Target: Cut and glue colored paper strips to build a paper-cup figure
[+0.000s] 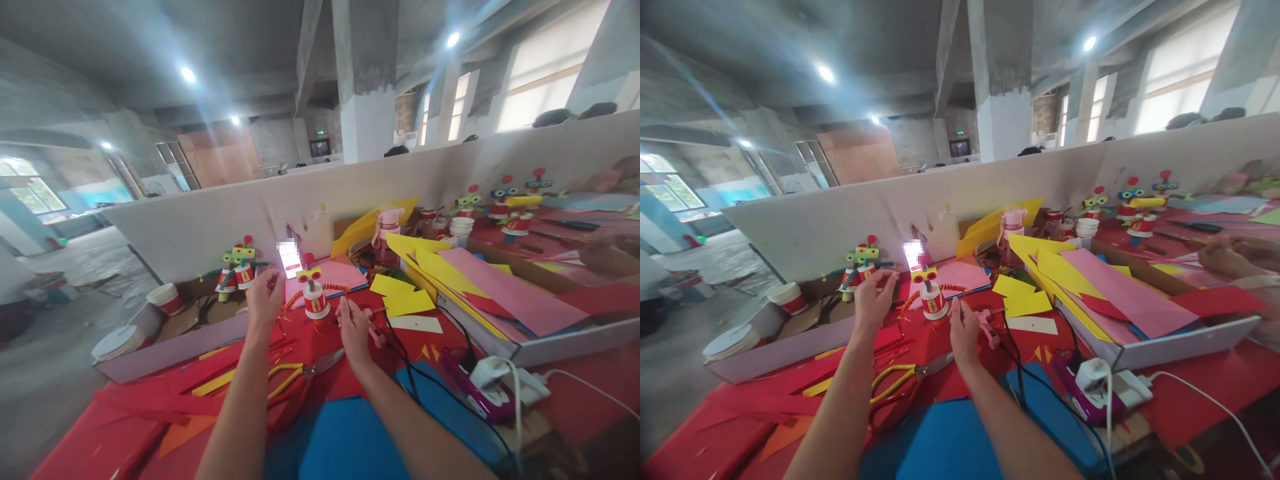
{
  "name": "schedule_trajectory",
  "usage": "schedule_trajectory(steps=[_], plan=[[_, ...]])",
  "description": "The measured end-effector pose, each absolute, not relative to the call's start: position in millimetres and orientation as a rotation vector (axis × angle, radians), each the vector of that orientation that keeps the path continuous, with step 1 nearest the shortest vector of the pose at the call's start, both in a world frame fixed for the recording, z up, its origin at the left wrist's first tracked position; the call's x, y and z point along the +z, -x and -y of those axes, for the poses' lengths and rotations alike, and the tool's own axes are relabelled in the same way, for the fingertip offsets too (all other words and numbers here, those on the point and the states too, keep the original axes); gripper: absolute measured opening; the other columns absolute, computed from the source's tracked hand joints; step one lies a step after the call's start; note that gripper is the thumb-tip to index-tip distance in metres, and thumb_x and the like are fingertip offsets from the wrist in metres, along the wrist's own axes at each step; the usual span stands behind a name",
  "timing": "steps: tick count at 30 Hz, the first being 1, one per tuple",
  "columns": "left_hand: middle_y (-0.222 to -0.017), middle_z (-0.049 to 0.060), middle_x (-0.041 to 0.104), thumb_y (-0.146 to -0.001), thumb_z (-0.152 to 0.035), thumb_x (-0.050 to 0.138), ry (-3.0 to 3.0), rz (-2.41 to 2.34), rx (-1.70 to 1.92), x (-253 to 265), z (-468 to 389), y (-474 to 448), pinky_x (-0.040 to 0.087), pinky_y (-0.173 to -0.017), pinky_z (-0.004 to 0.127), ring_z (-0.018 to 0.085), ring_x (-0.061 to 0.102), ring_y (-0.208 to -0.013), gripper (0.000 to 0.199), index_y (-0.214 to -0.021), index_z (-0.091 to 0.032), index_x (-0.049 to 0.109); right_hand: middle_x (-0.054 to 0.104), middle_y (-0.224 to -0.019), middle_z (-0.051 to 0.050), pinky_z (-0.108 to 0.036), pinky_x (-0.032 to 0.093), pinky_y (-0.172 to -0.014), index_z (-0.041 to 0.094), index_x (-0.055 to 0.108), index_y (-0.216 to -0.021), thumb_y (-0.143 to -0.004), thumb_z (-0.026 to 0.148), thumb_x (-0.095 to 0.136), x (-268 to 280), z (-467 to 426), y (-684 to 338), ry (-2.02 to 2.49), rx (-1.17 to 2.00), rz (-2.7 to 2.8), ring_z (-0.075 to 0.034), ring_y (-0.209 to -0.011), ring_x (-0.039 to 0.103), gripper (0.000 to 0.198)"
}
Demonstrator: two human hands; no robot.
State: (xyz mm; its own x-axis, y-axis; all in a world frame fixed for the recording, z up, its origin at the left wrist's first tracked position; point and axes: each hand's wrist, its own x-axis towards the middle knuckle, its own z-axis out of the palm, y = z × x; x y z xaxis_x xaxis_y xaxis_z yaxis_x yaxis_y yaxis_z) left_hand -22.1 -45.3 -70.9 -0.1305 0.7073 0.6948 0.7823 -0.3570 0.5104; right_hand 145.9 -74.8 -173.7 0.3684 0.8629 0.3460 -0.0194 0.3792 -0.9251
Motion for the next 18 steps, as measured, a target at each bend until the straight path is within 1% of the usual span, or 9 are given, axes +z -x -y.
schedule_trajectory(steps=[5,9,13,18], plan=[[-0.069,0.001,0.064,-0.084,-0.035,0.05,2.124,1.778,-1.316,-89.4,50.4,26.1,0.04,-0.061,0.024,0.014,0.055,-0.063,0.023,-0.08,-0.02,0.066,0.045,-0.051,0.002,-0.026,0.034,-0.049,0.022,0.048,-0.06,-0.087,0.066,0.038,-173.4,68.7,-147.0,0.992,0.814,0.939,-0.013,-0.049,0.042,0.053],[-0.065,0.0,0.062,-0.084,-0.035,0.049,2.15,1.762,-1.25,-100.6,59.0,28.5,0.039,-0.061,0.023,0.013,0.054,-0.062,0.024,-0.072,-0.02,0.062,0.042,-0.049,0.003,-0.026,0.03,-0.048,0.022,0.046,-0.058,-0.088,0.065,0.037,-166.7,77.5,-140.9,0.97,0.827,1.006,-0.013,-0.047,0.039,0.053],[-0.066,0.0,0.063,-0.085,-0.037,0.048,2.076,1.865,-1.279,-116.7,64.7,39.9,0.038,-0.06,0.023,0.013,0.055,-0.06,0.024,-0.076,-0.02,0.063,0.039,-0.048,0.004,-0.025,0.028,-0.047,0.021,0.045,-0.057,-0.089,0.061,0.04,-165.0,108.0,-117.7,0.922,0.93,1.132,-0.012,-0.047,0.037,0.051],[-0.071,0.001,0.065,-0.086,-0.036,0.047,2.078,1.897,-1.215,-137.6,67.3,49.2,0.038,-0.062,0.024,0.014,0.057,-0.064,0.024,-0.078,-0.02,0.063,0.04,-0.05,0.004,-0.024,0.028,-0.047,0.021,0.043,-0.056,-0.09,0.059,0.039,-178.3,137.1,-84.4,0.922,1.124,1.11,-0.011,-0.048,0.037,0.051]])
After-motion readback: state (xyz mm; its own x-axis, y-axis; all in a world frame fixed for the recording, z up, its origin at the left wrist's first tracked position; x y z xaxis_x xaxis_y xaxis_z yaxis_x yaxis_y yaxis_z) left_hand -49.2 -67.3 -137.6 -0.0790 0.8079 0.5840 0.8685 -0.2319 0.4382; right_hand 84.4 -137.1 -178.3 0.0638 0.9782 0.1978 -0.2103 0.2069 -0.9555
